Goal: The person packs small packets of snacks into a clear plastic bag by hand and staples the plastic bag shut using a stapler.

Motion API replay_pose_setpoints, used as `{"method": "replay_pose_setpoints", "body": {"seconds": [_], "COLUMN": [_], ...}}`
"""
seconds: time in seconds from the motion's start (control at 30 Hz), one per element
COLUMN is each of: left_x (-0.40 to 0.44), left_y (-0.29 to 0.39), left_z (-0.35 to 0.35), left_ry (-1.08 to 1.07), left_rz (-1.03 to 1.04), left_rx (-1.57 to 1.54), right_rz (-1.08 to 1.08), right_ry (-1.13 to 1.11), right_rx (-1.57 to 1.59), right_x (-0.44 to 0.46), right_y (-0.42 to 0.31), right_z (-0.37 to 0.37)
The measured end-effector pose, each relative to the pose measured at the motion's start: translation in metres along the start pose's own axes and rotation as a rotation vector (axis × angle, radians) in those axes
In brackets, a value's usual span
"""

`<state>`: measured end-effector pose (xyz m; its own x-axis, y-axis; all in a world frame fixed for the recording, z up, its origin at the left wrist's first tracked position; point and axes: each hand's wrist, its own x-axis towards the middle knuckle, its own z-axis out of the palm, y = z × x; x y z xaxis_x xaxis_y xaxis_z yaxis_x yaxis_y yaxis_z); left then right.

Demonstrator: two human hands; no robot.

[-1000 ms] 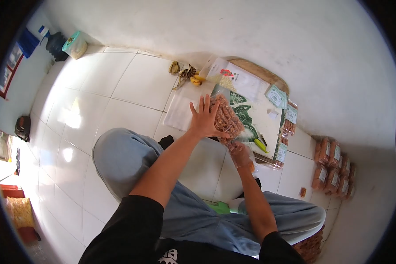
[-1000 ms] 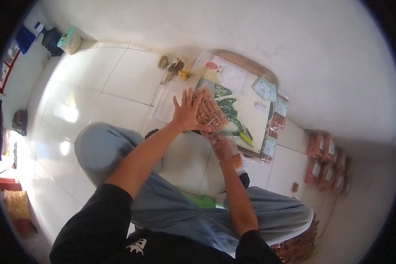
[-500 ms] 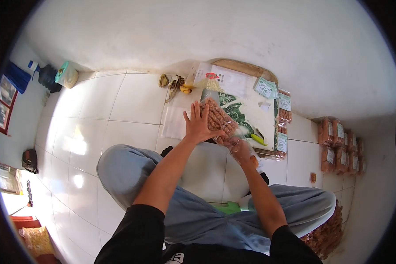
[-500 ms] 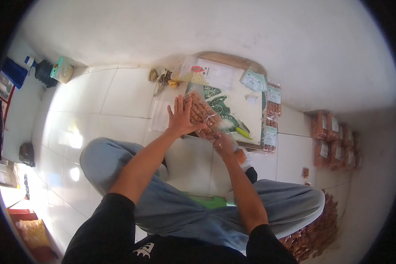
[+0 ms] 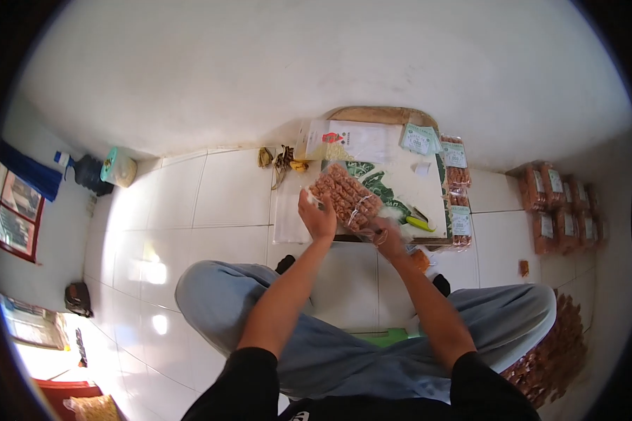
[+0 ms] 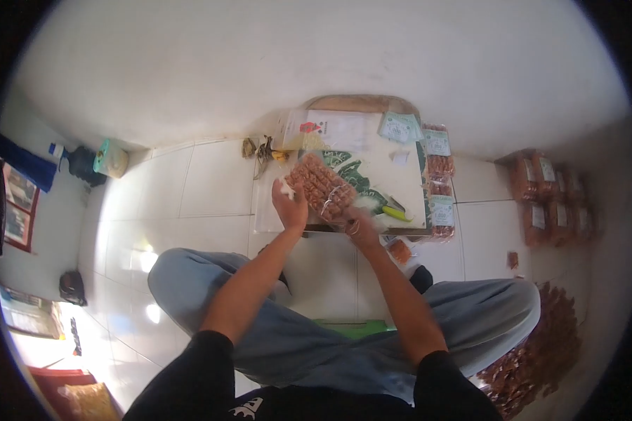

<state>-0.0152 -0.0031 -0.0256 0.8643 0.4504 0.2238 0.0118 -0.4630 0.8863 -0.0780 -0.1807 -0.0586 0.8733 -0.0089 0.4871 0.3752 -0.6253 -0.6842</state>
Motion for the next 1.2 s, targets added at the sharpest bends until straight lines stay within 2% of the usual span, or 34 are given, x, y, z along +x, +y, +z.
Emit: {"method": "replay_pose_setpoints", "body": {"seconds": [0.03, 0.1, 0.13, 0.2, 0.23, 0.3, 0.4, 0.47, 0.53, 0.6, 0.63, 0.73, 0.87, 0.97, 1.03, 1.13, 1.2], "left_x": [-0.005, -0.019, -0.031, -0.060, -0.069, -0.084, -0.103, -0.120, -0.135, -0.152, -0.157, -0.161, -0.161, -0.161, -0.157, -0.151, -0.146], "left_y": [0.000, -0.003, 0.006, 0.024, 0.020, 0.013, 0.006, 0.031, 0.038, 0.036, 0.034, 0.035, 0.052, 0.047, 0.043, 0.044, 0.048], "left_z": [-0.001, -0.004, -0.003, 0.004, 0.010, 0.017, 0.022, 0.007, 0.002, 0.003, 0.003, 0.003, -0.005, -0.005, -0.005, -0.003, -0.003], "left_ry": [-0.009, -0.070, -0.079, -0.134, -0.137, -0.316, -0.211, -0.257, -0.299, -0.327, -0.330, -0.381, -0.411, -0.424, -0.483, -0.464, -0.468], "left_rz": [0.018, -0.311, -0.304, -0.560, -0.557, -0.757, -0.716, -0.764, -0.806, -0.550, -0.551, -0.366, -0.437, -0.362, -0.336, -0.366, -0.404], "left_rx": [0.009, -0.035, -0.025, -0.203, -0.195, -0.504, -0.470, -0.459, -0.447, -0.316, -0.312, -0.145, -0.321, -0.320, -0.290, -0.370, -0.379], "right_rz": [-0.029, -0.012, -0.007, 0.032, 0.063, 0.070, 0.100, 0.118, 0.213, 0.240, 0.263, 0.236, 0.210, 0.167, 0.180, 0.106, 0.149], "right_ry": [-0.020, -0.012, -0.015, -0.048, -0.077, -0.068, -0.030, 0.004, -0.085, -0.096, -0.113, -0.076, -0.041, 0.016, -0.063, -0.019, -0.081], "right_rx": [0.061, 0.069, 0.072, 0.083, 0.093, 0.047, -0.038, -0.070, -0.093, -0.086, -0.083, -0.094, -0.151, -0.213, -0.147, -0.107, -0.024], "right_x": [0.003, 0.003, 0.002, 0.001, 0.002, 0.005, 0.004, 0.006, 0.007, 0.009, 0.009, 0.008, 0.006, 0.013, 0.012, 0.009, 0.011], "right_y": [0.000, 0.002, 0.002, -0.005, -0.008, -0.009, -0.014, -0.016, -0.018, -0.023, -0.026, -0.013, -0.015, -0.025, -0.016, 0.000, 0.008], "right_z": [-0.002, -0.001, -0.002, -0.008, -0.010, -0.005, -0.008, -0.009, -0.007, -0.009, -0.011, -0.001, 0.002, -0.004, -0.002, 0.003, 0.002]}}
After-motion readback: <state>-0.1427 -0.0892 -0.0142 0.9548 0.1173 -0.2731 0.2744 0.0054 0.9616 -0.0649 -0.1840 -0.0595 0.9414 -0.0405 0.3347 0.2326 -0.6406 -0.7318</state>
